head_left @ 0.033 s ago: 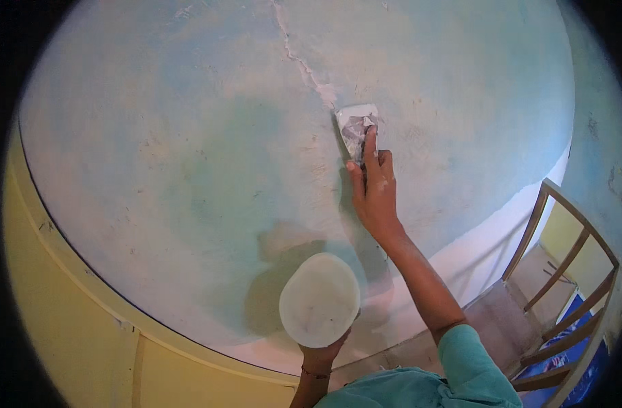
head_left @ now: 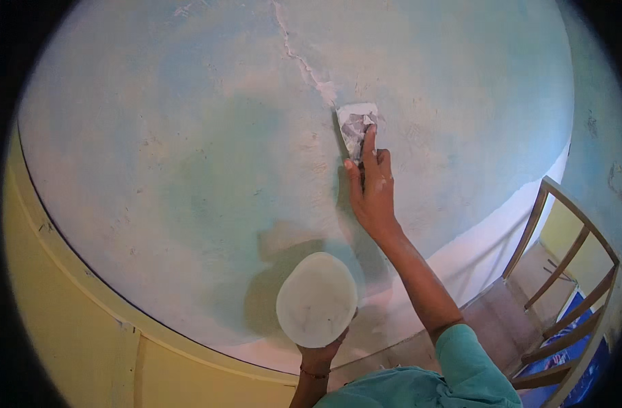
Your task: The person applies filler material into a crack on a wall using a putty knife.
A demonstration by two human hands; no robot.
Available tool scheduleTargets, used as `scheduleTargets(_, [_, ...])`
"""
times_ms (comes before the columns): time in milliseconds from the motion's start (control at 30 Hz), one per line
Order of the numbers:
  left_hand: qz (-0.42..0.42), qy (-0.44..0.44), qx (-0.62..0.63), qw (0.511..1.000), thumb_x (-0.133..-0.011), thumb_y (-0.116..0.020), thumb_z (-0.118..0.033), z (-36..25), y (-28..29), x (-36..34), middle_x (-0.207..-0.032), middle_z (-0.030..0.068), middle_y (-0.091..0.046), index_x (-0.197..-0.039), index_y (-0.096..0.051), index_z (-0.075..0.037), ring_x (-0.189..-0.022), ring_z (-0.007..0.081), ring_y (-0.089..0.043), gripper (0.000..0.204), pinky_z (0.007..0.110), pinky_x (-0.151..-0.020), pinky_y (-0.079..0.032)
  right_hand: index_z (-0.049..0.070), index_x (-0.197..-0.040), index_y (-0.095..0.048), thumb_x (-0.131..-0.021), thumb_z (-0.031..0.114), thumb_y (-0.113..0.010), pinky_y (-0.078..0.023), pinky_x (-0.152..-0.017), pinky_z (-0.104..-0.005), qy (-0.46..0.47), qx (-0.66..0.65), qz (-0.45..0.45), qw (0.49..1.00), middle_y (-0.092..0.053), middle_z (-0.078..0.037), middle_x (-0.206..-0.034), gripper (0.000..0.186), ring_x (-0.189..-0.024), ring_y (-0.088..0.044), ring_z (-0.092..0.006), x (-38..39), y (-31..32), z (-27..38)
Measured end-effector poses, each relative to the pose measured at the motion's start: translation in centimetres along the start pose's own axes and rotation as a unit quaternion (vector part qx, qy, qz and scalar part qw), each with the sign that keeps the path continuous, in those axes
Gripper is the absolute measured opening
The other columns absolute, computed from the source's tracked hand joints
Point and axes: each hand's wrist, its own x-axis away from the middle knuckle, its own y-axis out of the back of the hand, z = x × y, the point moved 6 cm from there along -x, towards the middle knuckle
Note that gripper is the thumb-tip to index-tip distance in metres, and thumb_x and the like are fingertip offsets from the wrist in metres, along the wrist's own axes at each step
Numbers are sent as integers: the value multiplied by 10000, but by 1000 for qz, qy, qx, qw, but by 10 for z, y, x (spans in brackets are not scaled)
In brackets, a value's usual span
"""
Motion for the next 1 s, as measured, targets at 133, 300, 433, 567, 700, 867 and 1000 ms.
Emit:
scheduleTargets(133, [87,-8,-22,996,-807,-524,-500,-20,-11,7,-1347,311,-208,-1395,-153,-152,-1133,476,-383,778,416,-783,-525,5,-1386,-209,-902,165,-483,-415,-569,-336,-43,-32,-21,998,-380,-153,-836,578,-642,-422,-229,0,-12,18])
scheduleTargets(300, [33,-166,-254,952,-794,-539,-519,-43,-24,23,-1357,300,-192,-1388,-165,-158,-1182,479,-317,789,497,-821,-487,-14,-1376,-227,-906,180,-482,-387,-621,-314,-116,-34,-82,989,-405,-141,-810,569,-700,-402,-207,0,-17,18])
scheduleTargets(433, [42,-45,-31,998,-790,-557,-511,-57,-5,26,-1363,296,-169,-1383,-174,-168,-1204,480,-284,785,506,-836,-482,-17,-1379,-199,-902,163,-489,-409,-581,-368,-114,0,-98,989,-407,-190,-852,587,-648,-457,-270,0,-20,27])
scheduleTargets(567, [5,-102,-129,986,-783,-561,-525,-70,3,27,-1380,293,-110,-1384,-177,-180,-1175,462,-299,792,500,-839,-487,-34,-1365,-226,-895,172,-499,-404,-606,-365,-144,65,-97,983,-427,-174,-839,581,-725,-449,-267,2,-26,28])
scheduleTargets(700, [15,-60,-75,995,-781,-558,-528,-83,17,27,-1385,295,-83,-1389,-160,-188,-1146,438,-324,802,501,-834,-490,-48,-1343,-273,-891,182,-506,-401,-635,-380,-164,66,-132,975,-441,-160,-851,558,-764,-438,-270,1,-26,31])
scheduleTargets(867, [50,-23,-40,998,-788,-556,-512,-87,17,25,-1383,296,-89,-1391,-149,-189,-1151,435,-325,797,494,-829,-493,-49,-1335,-291,-897,210,-494,-398,-644,-388,-161,134,-126,970,-458,-162,-844,548,-781,-453,-266,0,-32,32])
scheduleTargets(1000, [2,-37,-62,997,-784,-553,-519,-93,26,21,-1392,284,-83,-1393,-146,-191,-1170,432,-308,803,501,-842,-480,-60,-1324,-306,-911,242,-463,-395,-629,-404,-192,175,-74,963,-491,-175,-838,535,-756,-494,-263,-6,-29,34])
